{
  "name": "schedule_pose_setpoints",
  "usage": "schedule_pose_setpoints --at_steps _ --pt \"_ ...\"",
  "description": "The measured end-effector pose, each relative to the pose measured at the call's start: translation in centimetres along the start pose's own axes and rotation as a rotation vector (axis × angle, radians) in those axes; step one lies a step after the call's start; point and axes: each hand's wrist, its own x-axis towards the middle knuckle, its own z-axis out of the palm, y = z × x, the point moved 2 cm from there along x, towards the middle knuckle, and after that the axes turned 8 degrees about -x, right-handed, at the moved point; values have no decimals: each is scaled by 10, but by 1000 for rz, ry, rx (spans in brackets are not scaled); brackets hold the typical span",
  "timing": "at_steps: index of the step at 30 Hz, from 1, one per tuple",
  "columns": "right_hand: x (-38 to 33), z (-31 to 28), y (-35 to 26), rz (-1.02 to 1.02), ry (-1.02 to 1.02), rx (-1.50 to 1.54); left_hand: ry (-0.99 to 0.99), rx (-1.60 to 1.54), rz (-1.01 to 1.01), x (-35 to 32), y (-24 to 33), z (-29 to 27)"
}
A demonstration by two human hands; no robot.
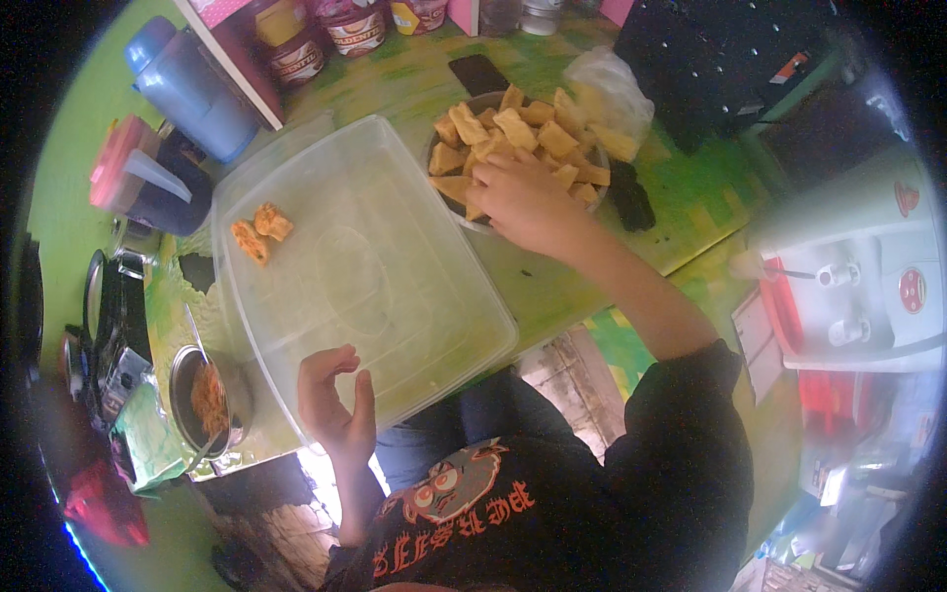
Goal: The person opens flatbread pieces and fills them with shredded orange food using a fork. They place the filled pieces on a plastic lid and repeat the process with additional flatbread pieces.
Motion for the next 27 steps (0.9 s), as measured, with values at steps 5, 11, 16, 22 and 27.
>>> schedule_pose_setpoints --at_steps 5,11,16,22,27 --pt "8 4 2 98 82 105 -37 45 22 2 4 -3" --pt "1 -22 20 330 161 479 -64 32 21 3 8 -6" --pt "-21 -33 -3 560 503 1507 -122 26 19 4 9 -7" --pt "-20 -25 -100 289 528 1241 -77 -282 -231 -3 -5 -7" --pt "-10 -29 -144 -124 684 575 -36 -687 -341 -5 -8 -10"
